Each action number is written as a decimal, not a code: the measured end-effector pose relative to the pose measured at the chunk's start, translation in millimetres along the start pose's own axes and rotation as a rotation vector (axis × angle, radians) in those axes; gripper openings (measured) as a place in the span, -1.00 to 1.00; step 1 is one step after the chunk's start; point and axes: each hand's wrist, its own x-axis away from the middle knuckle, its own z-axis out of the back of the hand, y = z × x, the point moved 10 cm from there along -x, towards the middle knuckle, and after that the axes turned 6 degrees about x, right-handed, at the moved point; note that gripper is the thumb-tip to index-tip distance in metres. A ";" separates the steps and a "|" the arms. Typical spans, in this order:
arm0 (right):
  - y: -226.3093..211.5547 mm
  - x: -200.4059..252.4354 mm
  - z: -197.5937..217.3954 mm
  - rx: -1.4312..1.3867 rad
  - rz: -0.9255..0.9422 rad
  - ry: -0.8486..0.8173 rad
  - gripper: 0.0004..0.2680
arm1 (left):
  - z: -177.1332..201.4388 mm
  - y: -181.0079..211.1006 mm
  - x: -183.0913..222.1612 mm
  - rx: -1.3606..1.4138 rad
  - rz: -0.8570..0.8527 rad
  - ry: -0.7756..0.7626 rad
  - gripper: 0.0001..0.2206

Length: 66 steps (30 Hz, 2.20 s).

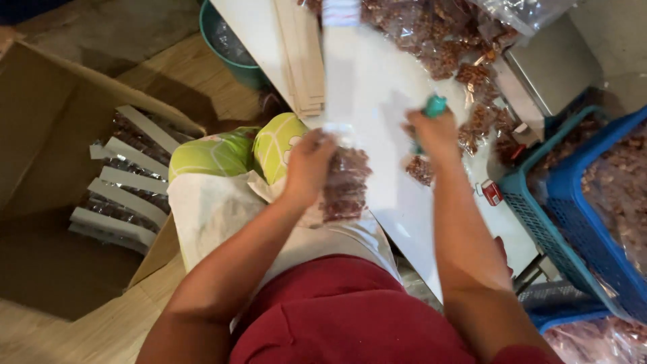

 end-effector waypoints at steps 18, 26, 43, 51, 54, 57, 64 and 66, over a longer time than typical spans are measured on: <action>-74.4 108.5 -57.0 0.231 0.258 -0.957 -0.88 | 24.6 -47.9 -81.8 -0.089 -0.192 -0.060 -0.65; -72.8 66.6 -122.9 0.300 0.463 -0.526 -0.87 | 22.4 -5.3 -48.9 0.310 -0.224 -0.100 -0.70; -86.5 45.5 -123.9 -0.641 -0.133 -0.028 -0.77 | 4.1 37.1 -6.8 -0.109 -0.364 -0.121 -0.69; -58.8 26.7 -139.2 -0.917 -0.094 0.011 -0.66 | -19.5 62.5 18.6 -0.243 -0.468 -0.207 -0.61; -41.4 30.6 -121.1 -0.989 -0.173 0.023 -0.77 | -24.9 43.0 8.6 -0.291 -0.416 -0.147 -0.56; 2.4 -2.3 -55.8 -0.450 -0.106 0.084 -0.87 | -0.5 -18.2 -37.9 0.064 -0.061 0.042 -0.57; 88.9 -82.7 134.1 0.682 0.016 0.361 -0.45 | 43.3 -93.7 -108.4 0.277 0.017 0.043 -0.85; 90.5 -72.2 127.1 0.682 -0.165 0.209 -0.31 | 49.4 -99.8 -112.6 0.280 -0.001 0.047 -0.90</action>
